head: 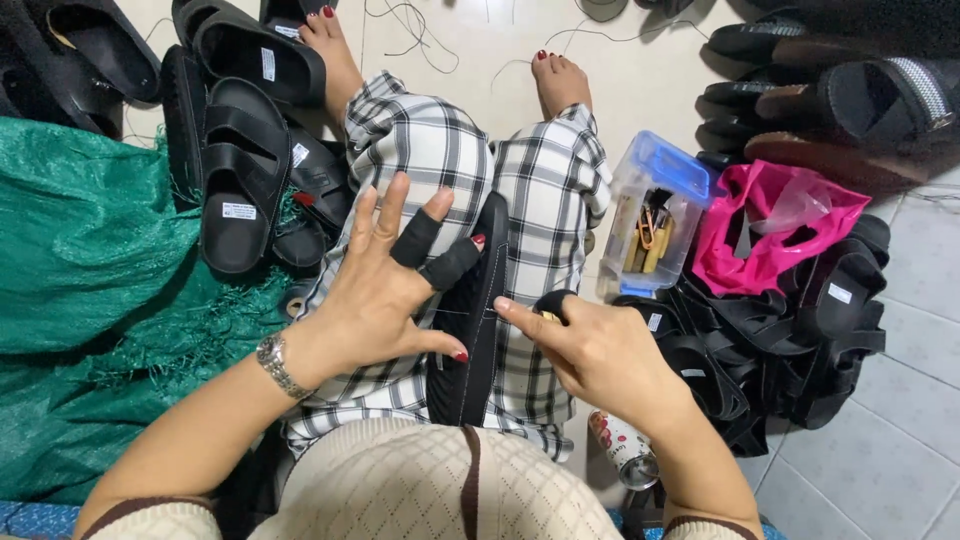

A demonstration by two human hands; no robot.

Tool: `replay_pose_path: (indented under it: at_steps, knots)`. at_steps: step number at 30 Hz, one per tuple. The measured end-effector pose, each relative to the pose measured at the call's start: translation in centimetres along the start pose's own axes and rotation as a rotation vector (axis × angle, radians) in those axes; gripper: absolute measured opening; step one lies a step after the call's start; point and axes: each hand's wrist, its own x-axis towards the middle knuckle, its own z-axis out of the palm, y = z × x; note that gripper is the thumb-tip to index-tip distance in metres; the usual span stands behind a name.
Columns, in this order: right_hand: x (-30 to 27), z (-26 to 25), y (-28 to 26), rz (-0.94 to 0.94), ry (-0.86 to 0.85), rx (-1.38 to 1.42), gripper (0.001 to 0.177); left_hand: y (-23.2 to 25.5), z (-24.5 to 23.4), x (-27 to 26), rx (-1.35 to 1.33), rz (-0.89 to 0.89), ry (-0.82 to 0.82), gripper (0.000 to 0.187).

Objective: Hand-sewing the straps and components of black sandals using a needle and thread.

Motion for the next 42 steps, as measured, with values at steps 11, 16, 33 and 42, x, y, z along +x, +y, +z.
replay_pose_path:
  at_steps: [11,16,33,42]
  knots:
    - [0.9,-0.1,-1.2,0.100,-0.182,0.072,0.068,-1.1,0.8,0.5,0.042,0.116,0.064,0.107]
    - [2.1,-0.1,-1.6,0.053,-0.135,0.067,0.063,-1.5,0.9,0.5,0.005,0.110,0.074,0.111]
    - [0.6,2.6,-1.9,0.089,0.115,-0.193,0.014,2.9,0.9,-4.3,-1.519,-0.269,0.025,0.018]
    - [0.7,3.1,-1.8,-0.014,0.211,-0.274,0.019,5.1,3.8,-3.9,-0.620,-0.415,0.277,0.026]
